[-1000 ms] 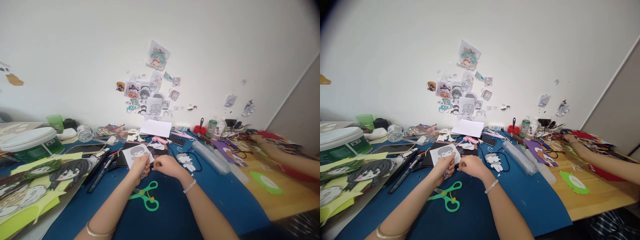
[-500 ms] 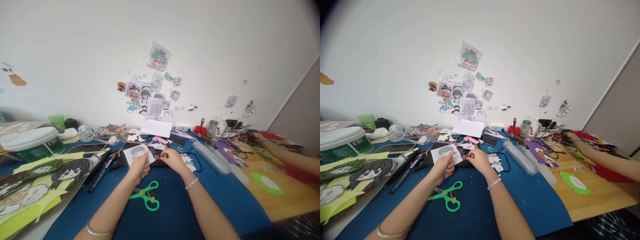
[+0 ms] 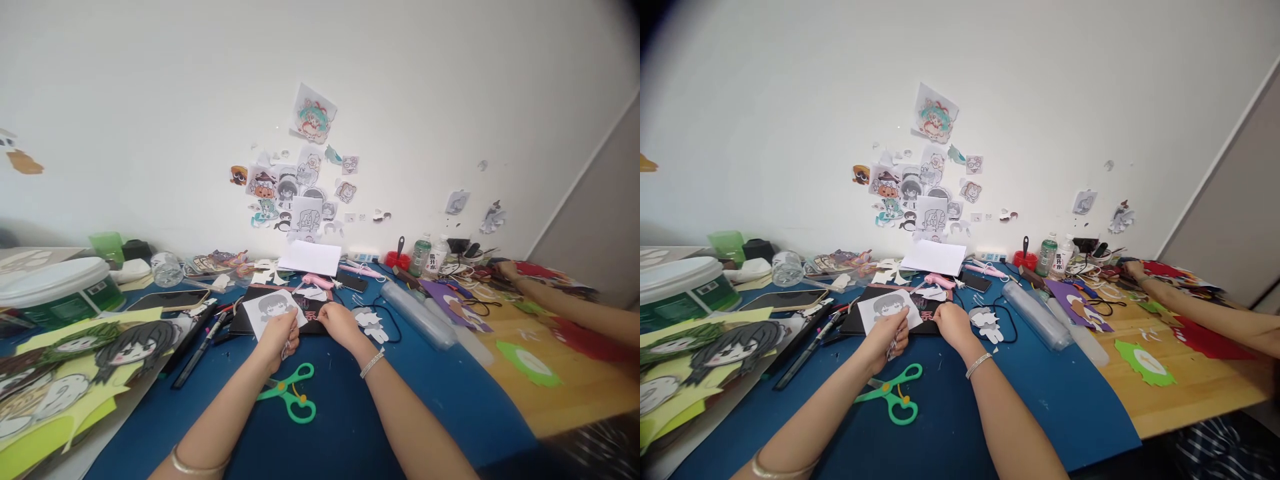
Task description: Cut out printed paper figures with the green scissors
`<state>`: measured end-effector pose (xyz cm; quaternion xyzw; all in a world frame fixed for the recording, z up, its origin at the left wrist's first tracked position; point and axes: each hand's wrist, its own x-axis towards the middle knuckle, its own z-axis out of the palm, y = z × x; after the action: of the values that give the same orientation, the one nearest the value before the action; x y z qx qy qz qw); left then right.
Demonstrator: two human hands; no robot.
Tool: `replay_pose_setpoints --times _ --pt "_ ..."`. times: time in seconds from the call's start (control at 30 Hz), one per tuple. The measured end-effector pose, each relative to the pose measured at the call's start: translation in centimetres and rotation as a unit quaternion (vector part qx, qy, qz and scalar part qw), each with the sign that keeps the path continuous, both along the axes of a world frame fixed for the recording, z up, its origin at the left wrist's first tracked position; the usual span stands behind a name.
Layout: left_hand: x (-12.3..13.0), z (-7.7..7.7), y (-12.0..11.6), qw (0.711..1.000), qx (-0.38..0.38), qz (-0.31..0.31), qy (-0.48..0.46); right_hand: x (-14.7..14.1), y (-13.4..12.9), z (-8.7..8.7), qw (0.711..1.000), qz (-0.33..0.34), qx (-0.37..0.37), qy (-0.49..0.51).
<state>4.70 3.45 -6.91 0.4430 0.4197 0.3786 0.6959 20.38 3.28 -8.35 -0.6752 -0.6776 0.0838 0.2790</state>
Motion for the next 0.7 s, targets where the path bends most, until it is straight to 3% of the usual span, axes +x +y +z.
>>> replay_pose_setpoints --times 0.1,0.27,0.5,0.7 --pt "0.1 -0.2 -0.2 1.0 0.005 0.004 -0.002 -0.8 -0.7 0.6 0.999 0.027 0.015 0.013" --pt "0.1 -0.4 -0.5 1.0 0.007 0.0 -0.01 -3.3 -2.4 1.9 0.978 0.18 0.084 0.062" --pt "0.1 -0.2 -0.3 0.999 0.019 0.036 -0.016 -4.7 -3.2 2.0 0.959 0.204 0.196 0.03" --pt "-0.5 0.3 0.4 0.99 0.022 0.073 -0.121 -5.4 -3.5 1.7 0.945 0.197 0.252 0.066"
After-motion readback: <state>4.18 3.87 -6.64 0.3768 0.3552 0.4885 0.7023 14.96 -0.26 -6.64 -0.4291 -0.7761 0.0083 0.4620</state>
